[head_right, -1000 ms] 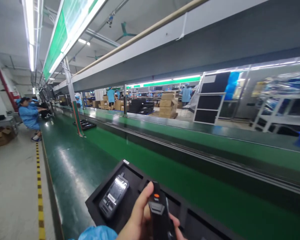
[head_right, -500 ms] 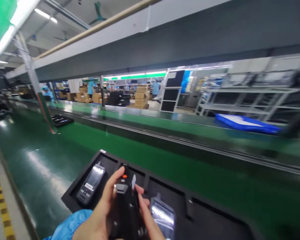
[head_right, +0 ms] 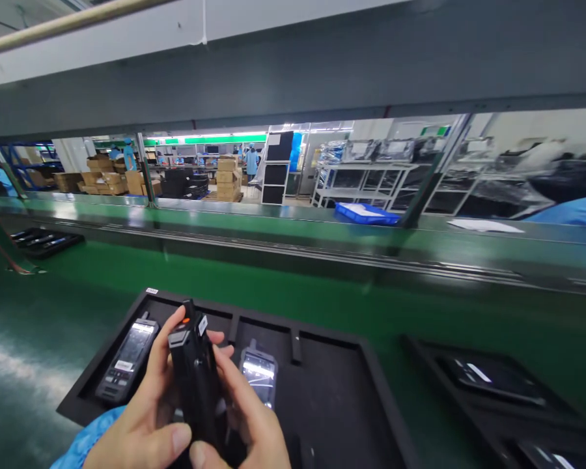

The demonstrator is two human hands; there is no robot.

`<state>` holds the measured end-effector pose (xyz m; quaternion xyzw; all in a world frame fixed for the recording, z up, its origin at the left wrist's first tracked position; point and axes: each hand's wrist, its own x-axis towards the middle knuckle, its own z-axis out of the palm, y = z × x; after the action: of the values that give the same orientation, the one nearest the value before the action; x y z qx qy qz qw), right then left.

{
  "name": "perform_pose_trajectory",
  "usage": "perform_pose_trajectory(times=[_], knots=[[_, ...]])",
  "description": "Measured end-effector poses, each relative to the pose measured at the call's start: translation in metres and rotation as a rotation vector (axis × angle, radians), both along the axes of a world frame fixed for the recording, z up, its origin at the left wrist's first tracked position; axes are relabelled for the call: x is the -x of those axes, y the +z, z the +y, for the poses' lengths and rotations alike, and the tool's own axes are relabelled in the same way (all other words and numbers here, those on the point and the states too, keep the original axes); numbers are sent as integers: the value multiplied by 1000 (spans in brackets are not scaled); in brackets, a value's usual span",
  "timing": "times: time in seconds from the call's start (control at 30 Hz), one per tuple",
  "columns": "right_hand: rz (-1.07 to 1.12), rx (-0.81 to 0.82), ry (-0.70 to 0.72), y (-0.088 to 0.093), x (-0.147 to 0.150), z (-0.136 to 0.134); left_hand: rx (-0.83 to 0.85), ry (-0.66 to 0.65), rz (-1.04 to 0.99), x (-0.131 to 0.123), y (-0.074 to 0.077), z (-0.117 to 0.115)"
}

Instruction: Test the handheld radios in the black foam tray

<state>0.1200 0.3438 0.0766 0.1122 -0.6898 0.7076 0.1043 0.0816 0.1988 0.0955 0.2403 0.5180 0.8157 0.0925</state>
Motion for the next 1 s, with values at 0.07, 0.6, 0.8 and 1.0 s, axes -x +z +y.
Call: perform_pose_trajectory(times=[0.07, 0.6, 0.8, 1.0], knots=[[-26, 56, 42, 1, 0, 1, -9, 0, -50, 2, 0, 1], [-10, -117, 29, 15, -3, 4, 85, -176, 26, 10, -7, -21], [-54, -101, 104, 16, -5, 7, 127, -121, 79, 12, -8, -20], [-117, -86, 38, 15, -8, 2, 113, -316, 65, 18, 2, -24]])
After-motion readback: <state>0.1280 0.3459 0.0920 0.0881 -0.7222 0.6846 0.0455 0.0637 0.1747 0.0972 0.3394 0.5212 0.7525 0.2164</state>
